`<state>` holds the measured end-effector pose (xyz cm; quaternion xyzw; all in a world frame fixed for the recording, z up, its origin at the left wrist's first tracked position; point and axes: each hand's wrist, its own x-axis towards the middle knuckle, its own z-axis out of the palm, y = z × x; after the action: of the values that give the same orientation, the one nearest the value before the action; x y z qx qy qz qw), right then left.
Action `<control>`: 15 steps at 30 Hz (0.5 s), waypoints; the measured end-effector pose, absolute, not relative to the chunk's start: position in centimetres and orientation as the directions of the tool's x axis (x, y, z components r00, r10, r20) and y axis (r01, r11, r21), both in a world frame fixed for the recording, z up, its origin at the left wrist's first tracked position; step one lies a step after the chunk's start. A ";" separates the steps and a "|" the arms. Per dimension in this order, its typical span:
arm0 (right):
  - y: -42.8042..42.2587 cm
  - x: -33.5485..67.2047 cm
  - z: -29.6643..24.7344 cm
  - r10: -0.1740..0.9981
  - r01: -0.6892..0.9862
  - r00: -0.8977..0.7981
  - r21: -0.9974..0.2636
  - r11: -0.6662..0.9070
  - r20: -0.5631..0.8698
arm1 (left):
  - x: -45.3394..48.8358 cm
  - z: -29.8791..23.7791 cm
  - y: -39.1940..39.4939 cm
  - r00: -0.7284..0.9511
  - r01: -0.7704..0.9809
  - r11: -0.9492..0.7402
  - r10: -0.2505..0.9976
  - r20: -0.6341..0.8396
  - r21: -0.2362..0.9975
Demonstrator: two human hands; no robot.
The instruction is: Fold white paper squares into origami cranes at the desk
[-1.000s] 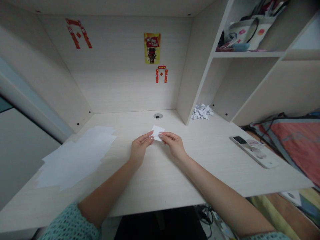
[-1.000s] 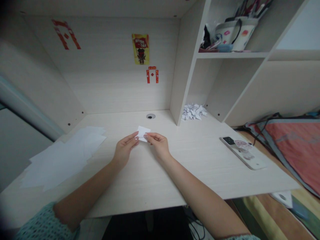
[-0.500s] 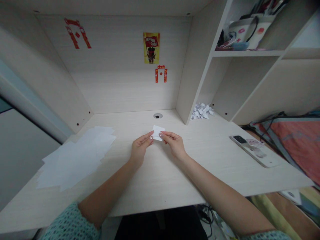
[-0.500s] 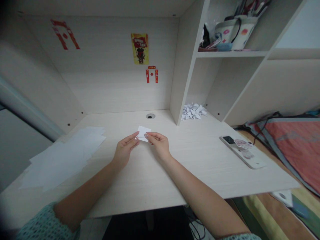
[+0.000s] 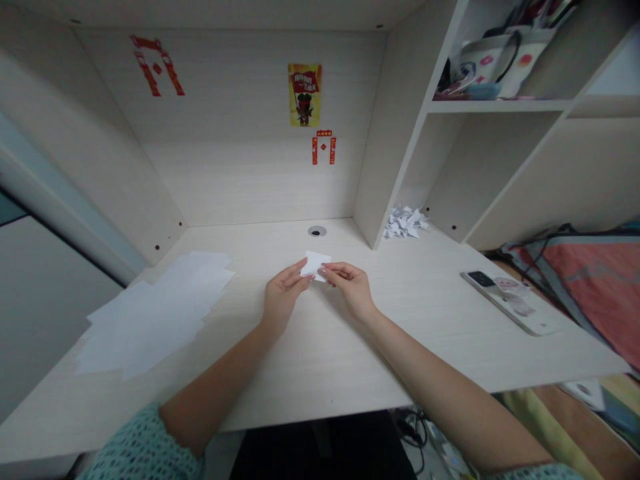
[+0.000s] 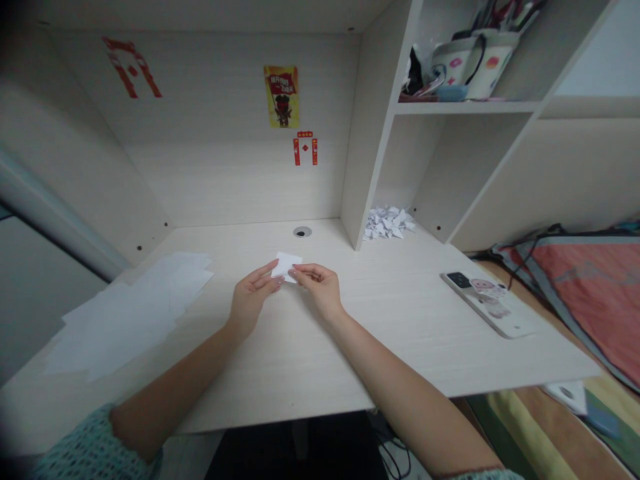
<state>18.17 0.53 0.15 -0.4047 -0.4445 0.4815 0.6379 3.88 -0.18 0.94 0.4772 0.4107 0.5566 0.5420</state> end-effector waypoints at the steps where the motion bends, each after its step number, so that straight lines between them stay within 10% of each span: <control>1: 0.5 18.2 0.2 0.975 -0.252 0.135 -0.946 0.205 0.176 | 3.9 1.0 -0.2 0.038 -0.212 -0.073 0.996 0.083 0.974; 15: 0.8 18.0 -0.4 0.988 -0.313 0.119 -0.941 0.129 0.095 | 4.1 1.1 -0.3 -0.011 -0.159 -0.132 0.991 0.132 0.978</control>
<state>17.99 0.82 -0.43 -0.4082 -0.4139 0.5187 0.6269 4.12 -0.29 1.12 0.4902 0.4242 0.5705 0.5042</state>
